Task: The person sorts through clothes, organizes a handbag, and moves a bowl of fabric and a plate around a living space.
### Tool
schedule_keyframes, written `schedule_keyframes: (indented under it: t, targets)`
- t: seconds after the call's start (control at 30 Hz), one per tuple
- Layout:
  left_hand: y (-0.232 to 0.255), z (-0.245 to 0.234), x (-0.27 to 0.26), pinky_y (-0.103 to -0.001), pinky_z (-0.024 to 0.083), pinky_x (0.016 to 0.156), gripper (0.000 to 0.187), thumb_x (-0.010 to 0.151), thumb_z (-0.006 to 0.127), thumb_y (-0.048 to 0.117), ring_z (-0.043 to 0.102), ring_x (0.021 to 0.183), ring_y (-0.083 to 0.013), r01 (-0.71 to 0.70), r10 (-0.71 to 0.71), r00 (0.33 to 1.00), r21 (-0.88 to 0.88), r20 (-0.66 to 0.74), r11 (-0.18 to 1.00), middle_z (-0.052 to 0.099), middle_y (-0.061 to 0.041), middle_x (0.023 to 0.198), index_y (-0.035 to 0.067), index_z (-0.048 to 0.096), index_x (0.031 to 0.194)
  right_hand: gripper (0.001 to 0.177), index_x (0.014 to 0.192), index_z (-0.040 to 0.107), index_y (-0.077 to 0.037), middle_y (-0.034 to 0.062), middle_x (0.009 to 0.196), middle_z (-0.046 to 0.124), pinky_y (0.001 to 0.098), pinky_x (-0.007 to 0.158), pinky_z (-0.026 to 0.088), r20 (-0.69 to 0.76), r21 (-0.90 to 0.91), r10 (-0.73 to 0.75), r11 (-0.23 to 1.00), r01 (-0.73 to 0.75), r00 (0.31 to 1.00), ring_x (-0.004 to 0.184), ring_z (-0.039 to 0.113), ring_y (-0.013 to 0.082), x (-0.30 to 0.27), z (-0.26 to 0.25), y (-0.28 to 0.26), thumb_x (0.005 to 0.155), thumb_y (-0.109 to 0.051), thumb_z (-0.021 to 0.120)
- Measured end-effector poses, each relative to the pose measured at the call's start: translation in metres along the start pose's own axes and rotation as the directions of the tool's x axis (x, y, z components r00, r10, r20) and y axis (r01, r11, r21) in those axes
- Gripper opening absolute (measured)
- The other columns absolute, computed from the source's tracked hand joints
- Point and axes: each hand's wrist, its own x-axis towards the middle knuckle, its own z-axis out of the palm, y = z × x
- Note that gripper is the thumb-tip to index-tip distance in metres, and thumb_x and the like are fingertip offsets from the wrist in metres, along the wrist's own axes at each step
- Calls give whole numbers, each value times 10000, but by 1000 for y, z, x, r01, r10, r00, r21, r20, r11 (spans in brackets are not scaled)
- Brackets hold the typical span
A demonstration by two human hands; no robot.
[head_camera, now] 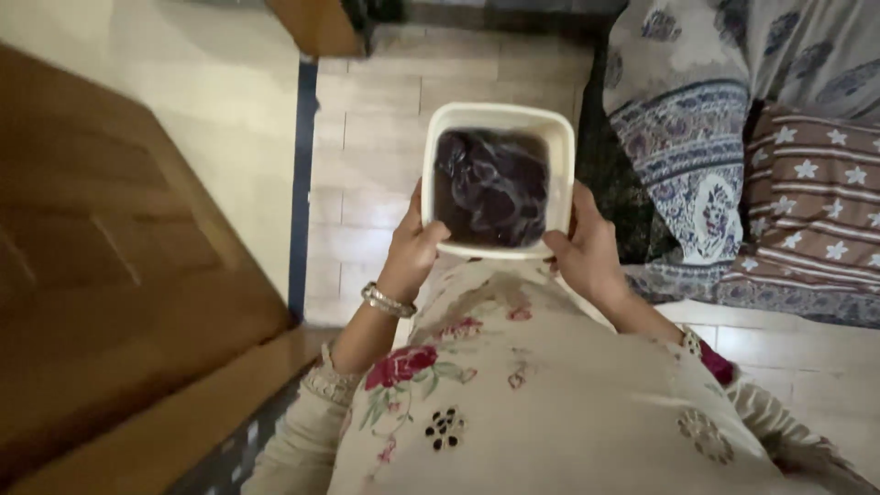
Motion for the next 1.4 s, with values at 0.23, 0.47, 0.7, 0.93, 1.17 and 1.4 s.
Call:
schedule_keyframes:
  t: [0.23,0.47,0.7,0.93,1.17,1.4]
  targets:
    - [24,-1,79,-273,527,605,878,811,530,111,567,697,-108,123,-122,991,-29,59,992,644,-46,897,173,234,1635,685,1525,395,-54,162,923,722,327,513,571,-15,0,8,1000,-8,1000,589,673,166,66,-13,-18,872,3,594]
    - [31,22,160,-267,505,597,856,832,546,126,554,688,-108,76,-69,994,-76,87,994,634,-31,869,166,264,1640,691,1515,431,-58,168,825,719,339,510,561,-66,-7,57,998,-57,996,533,653,190,145,-48,-20,851,5,607]
    - [66,52,252,-267,579,656,849,827,529,143,589,760,-98,248,-227,967,-205,119,947,599,-16,903,199,261,1630,712,1495,404,-26,181,832,736,335,538,575,-102,-12,-28,1000,27,994,581,706,194,234,-91,-9,824,10,636]
    - [72,67,332,-263,523,669,831,854,541,120,555,802,-96,70,-34,988,-241,149,968,639,-35,1073,117,276,1641,680,1485,419,7,192,850,694,367,487,532,-105,-34,-22,999,18,994,545,645,219,310,-118,-30,833,26,609]
    - [84,61,415,-268,557,681,810,895,526,89,578,778,-98,40,4,983,-234,185,971,648,-44,1047,127,229,1648,633,1472,432,-8,149,821,713,345,471,550,-47,0,14,1000,-14,999,537,670,187,393,-124,-46,857,11,582]
    - [98,47,510,-294,550,661,891,848,519,43,578,747,-143,220,-209,966,-58,154,974,654,-113,1020,227,215,1665,723,1534,328,-64,216,821,736,378,522,589,-42,-138,192,971,-196,981,564,719,255,483,-123,-66,865,-47,601]
